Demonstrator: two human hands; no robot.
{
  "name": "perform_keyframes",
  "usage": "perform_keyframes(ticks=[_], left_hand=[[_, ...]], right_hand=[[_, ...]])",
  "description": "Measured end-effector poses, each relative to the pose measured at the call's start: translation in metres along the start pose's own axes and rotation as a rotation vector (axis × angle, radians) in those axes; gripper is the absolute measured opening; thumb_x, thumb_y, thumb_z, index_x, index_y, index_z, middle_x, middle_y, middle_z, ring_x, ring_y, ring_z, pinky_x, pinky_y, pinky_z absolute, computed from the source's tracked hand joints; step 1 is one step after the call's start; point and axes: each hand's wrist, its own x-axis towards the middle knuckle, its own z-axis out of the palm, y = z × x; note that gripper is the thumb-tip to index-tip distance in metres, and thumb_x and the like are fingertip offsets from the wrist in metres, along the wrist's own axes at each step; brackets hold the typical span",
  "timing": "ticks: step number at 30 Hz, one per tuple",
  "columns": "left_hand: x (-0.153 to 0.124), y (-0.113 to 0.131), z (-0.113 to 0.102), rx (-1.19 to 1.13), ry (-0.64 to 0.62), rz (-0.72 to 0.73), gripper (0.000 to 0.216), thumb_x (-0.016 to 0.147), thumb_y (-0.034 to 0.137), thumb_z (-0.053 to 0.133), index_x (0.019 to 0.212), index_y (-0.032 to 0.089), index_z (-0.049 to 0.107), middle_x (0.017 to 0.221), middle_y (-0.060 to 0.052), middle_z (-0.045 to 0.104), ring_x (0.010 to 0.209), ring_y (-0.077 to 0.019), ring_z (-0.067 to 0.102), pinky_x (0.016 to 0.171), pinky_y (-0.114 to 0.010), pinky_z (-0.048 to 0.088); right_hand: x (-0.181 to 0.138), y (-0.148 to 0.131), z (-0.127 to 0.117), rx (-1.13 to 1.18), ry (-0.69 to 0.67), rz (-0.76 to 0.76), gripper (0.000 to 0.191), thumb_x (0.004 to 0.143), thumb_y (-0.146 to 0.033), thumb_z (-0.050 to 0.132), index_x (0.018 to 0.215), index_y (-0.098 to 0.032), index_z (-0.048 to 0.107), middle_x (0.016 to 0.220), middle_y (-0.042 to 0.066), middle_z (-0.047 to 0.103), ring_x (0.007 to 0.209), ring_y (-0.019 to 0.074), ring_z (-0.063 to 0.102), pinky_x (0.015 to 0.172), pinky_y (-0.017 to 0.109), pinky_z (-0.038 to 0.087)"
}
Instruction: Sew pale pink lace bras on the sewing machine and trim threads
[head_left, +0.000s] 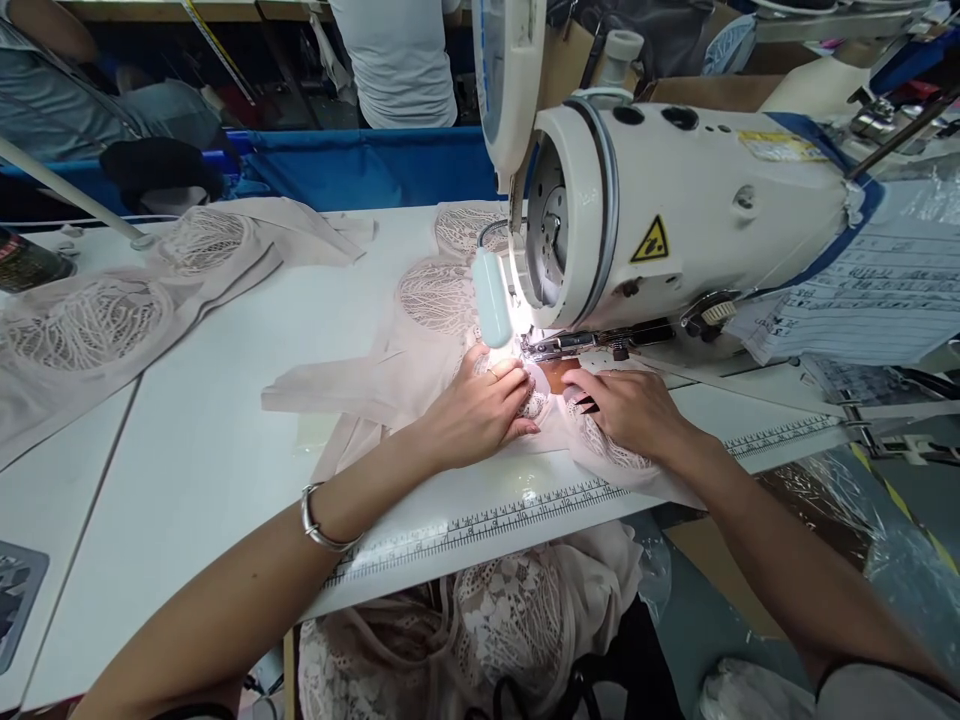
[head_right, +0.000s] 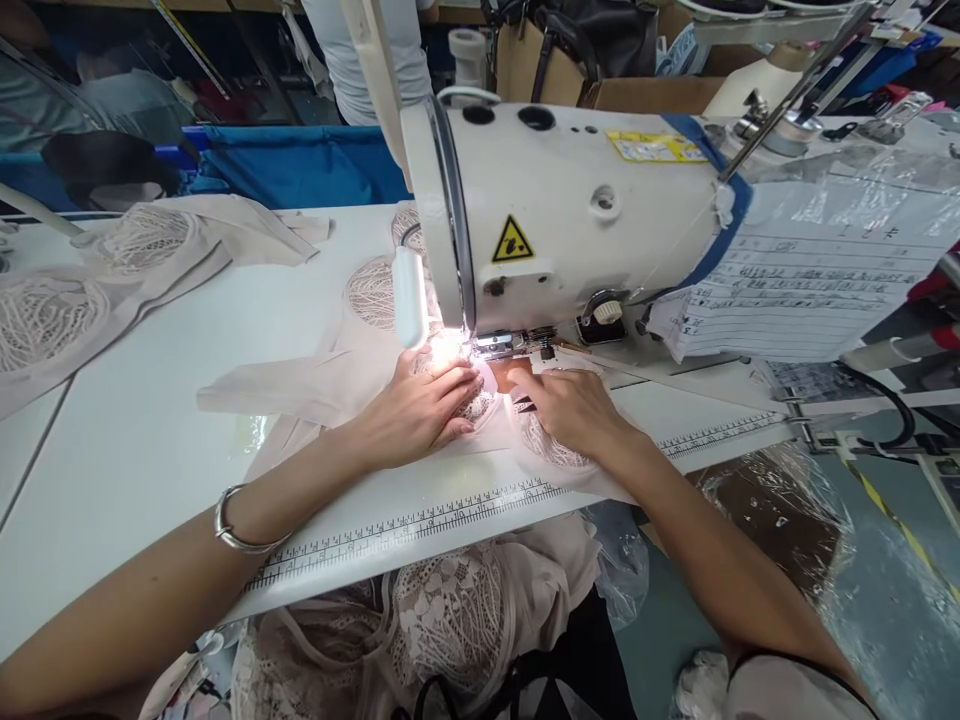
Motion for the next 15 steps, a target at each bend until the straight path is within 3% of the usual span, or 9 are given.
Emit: perform_keyframes(ticks=[3, 9, 15], left_hand=[[-0.001, 0.0, -0.001, 0.006, 0.006, 0.014, 0.051, 0.109, 0.046, 0.03, 0.127, 0.01, 0.062, 0.113, -0.015, 0.072, 0.109, -0.029, 0.064, 0.11, -0.055, 0.028], [-0.001, 0.0, -0.001, 0.03, 0.024, -0.016, 0.045, 0.107, 0.045, 0.039, 0.121, 0.011, 0.066, 0.124, -0.017, 0.07, 0.126, -0.034, 0.057, 0.11, -0.055, 0.028], [-0.001, -0.002, -0.003, 0.043, -0.014, -0.029, 0.048, 0.108, 0.046, 0.035, 0.129, 0.011, 0.061, 0.123, -0.017, 0.07, 0.115, -0.0322, 0.062, 0.109, -0.06, 0.029]], right_hand=[[0.002, -0.001, 0.001, 0.022, 0.001, -0.105, 0.071, 0.079, -0.002, 0.05, 0.141, -0.035, 0.061, 0.069, -0.001, 0.066, 0.061, 0.0155, 0.049, 0.06, 0.029, 0.023], [0.016, -0.003, -0.002, 0.011, -0.007, -0.082, 0.058, 0.087, -0.008, 0.05, 0.135, -0.036, 0.066, 0.071, 0.0, 0.07, 0.065, 0.016, 0.054, 0.06, 0.03, 0.024], [0.023, -0.002, 0.0, 0.035, 0.018, -0.075, 0.057, 0.088, -0.007, 0.047, 0.138, -0.031, 0.064, 0.08, 0.0, 0.074, 0.069, 0.0169, 0.06, 0.056, 0.028, 0.025]])
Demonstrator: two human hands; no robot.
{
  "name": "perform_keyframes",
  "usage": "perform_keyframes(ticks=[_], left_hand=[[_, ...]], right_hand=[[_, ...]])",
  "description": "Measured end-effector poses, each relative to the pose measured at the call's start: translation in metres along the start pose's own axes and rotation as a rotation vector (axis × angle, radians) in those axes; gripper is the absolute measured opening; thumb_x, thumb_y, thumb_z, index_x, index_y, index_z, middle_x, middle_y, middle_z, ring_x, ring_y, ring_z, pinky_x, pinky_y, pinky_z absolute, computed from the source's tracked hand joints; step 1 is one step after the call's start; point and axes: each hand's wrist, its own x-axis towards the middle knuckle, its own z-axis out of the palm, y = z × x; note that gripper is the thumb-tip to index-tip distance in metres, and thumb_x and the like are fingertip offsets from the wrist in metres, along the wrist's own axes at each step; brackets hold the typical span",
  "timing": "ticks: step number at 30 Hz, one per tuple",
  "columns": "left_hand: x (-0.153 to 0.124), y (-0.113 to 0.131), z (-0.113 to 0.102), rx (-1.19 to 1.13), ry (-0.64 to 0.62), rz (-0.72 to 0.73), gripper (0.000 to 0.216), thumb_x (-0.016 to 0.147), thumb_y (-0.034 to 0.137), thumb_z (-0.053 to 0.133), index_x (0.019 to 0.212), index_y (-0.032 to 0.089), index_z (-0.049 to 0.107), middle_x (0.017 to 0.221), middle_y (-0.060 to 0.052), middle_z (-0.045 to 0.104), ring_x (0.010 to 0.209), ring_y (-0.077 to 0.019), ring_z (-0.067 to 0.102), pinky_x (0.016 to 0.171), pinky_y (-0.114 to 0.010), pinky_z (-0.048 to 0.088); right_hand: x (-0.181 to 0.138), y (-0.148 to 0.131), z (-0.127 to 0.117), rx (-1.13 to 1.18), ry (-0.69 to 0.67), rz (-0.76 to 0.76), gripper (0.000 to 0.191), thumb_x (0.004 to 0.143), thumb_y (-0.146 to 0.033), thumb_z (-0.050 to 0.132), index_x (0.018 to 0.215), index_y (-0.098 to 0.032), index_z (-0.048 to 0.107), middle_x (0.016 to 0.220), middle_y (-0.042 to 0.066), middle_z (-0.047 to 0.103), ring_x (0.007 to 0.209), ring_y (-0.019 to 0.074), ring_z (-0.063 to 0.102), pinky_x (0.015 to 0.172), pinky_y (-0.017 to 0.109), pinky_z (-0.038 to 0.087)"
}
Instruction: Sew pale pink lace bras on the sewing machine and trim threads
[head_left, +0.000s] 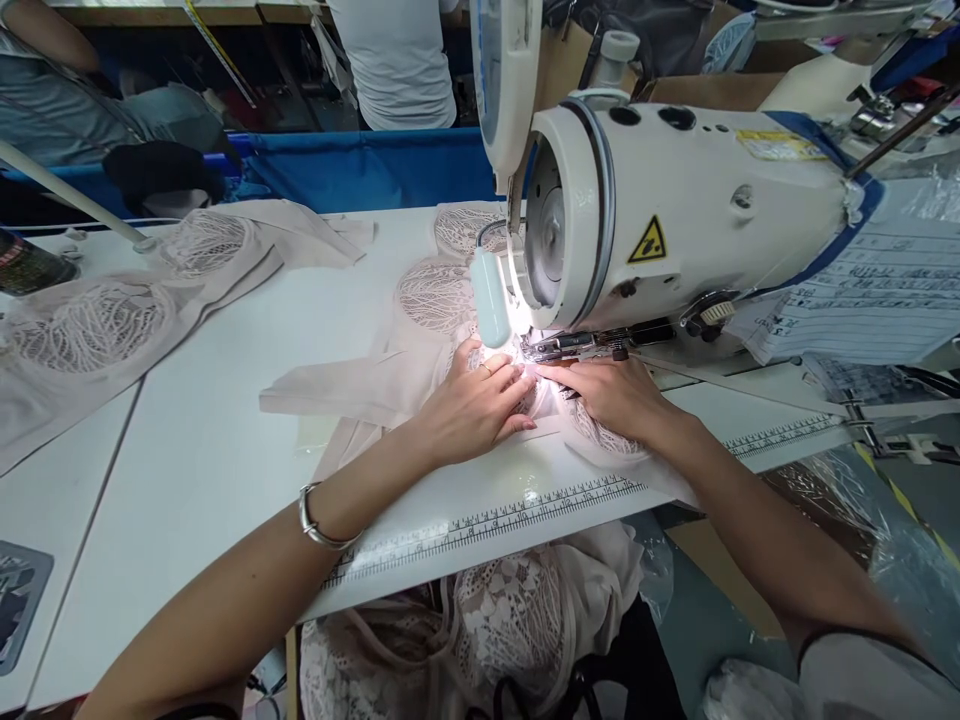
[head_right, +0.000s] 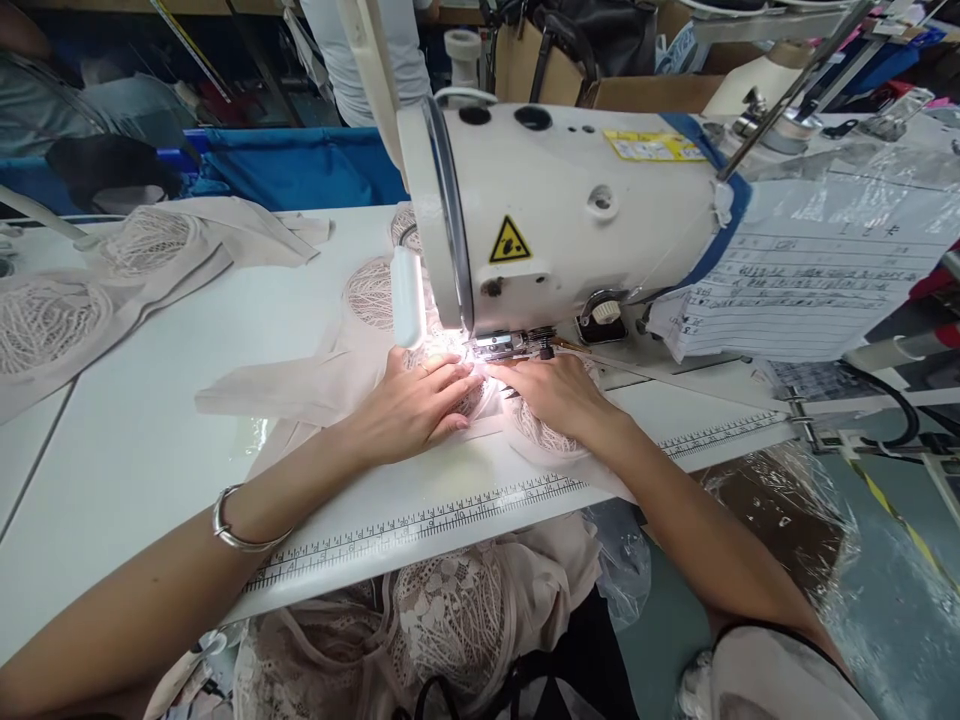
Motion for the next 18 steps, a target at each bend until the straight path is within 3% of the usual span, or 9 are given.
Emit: perform_keyframes(ticks=[3, 6, 9, 12, 15, 18], left_hand=[[0.0, 0.001, 0.001, 0.004, 0.012, -0.01, 0.043, 0.108, 0.043, 0.037, 0.127, 0.014, 0.063, 0.127, -0.017, 0.068, 0.121, -0.0339, 0.06, 0.109, -0.06, 0.03], [0.0, 0.003, 0.003, -0.002, 0.029, -0.009, 0.041, 0.108, 0.04, 0.038, 0.124, 0.013, 0.064, 0.129, -0.017, 0.067, 0.128, -0.0345, 0.056, 0.111, -0.06, 0.027], [0.001, 0.004, 0.004, 0.001, 0.022, 0.0, 0.045, 0.109, 0.042, 0.034, 0.124, 0.011, 0.063, 0.123, -0.017, 0.07, 0.121, -0.0321, 0.06, 0.114, -0.061, 0.024], [0.001, 0.003, 0.002, 0.009, 0.006, -0.008, 0.047, 0.109, 0.044, 0.031, 0.123, 0.011, 0.062, 0.121, -0.017, 0.07, 0.117, -0.0318, 0.062, 0.113, -0.062, 0.025], [0.001, 0.001, 0.001, 0.01, 0.005, -0.019, 0.043, 0.109, 0.042, 0.032, 0.12, 0.013, 0.063, 0.129, -0.018, 0.067, 0.125, -0.0339, 0.058, 0.112, -0.064, 0.025], [0.003, -0.002, 0.001, 0.012, 0.007, -0.05, 0.04, 0.108, 0.042, 0.038, 0.12, 0.014, 0.064, 0.132, -0.018, 0.066, 0.128, -0.0349, 0.056, 0.113, -0.065, 0.025]], right_hand=[[-0.003, 0.004, 0.006, 0.003, 0.106, -0.016, 0.05, 0.086, -0.007, 0.047, 0.128, -0.025, 0.07, 0.077, 0.0, 0.074, 0.065, 0.0161, 0.058, 0.055, 0.028, 0.026], [-0.008, 0.01, 0.013, 0.019, 0.262, -0.148, 0.05, 0.085, -0.003, 0.045, 0.119, -0.024, 0.075, 0.068, -0.001, 0.068, 0.064, 0.0143, 0.055, 0.058, 0.026, 0.031], [-0.01, 0.015, 0.016, 0.008, 0.373, -0.269, 0.05, 0.09, -0.003, 0.042, 0.115, -0.027, 0.077, 0.061, -0.002, 0.062, 0.06, 0.0125, 0.05, 0.058, 0.025, 0.032], [-0.007, 0.015, 0.016, -0.016, 0.379, -0.259, 0.051, 0.094, -0.004, 0.039, 0.115, -0.028, 0.078, 0.059, -0.002, 0.059, 0.06, 0.0122, 0.05, 0.055, 0.026, 0.03], [-0.003, 0.014, 0.013, -0.018, 0.345, -0.222, 0.051, 0.095, -0.005, 0.038, 0.117, -0.028, 0.078, 0.06, -0.001, 0.059, 0.063, 0.0134, 0.051, 0.054, 0.027, 0.029], [0.002, 0.014, 0.014, 0.059, 0.276, -0.178, 0.05, 0.094, -0.006, 0.038, 0.116, -0.028, 0.078, 0.067, 0.001, 0.063, 0.069, 0.015, 0.054, 0.059, 0.026, 0.034]])
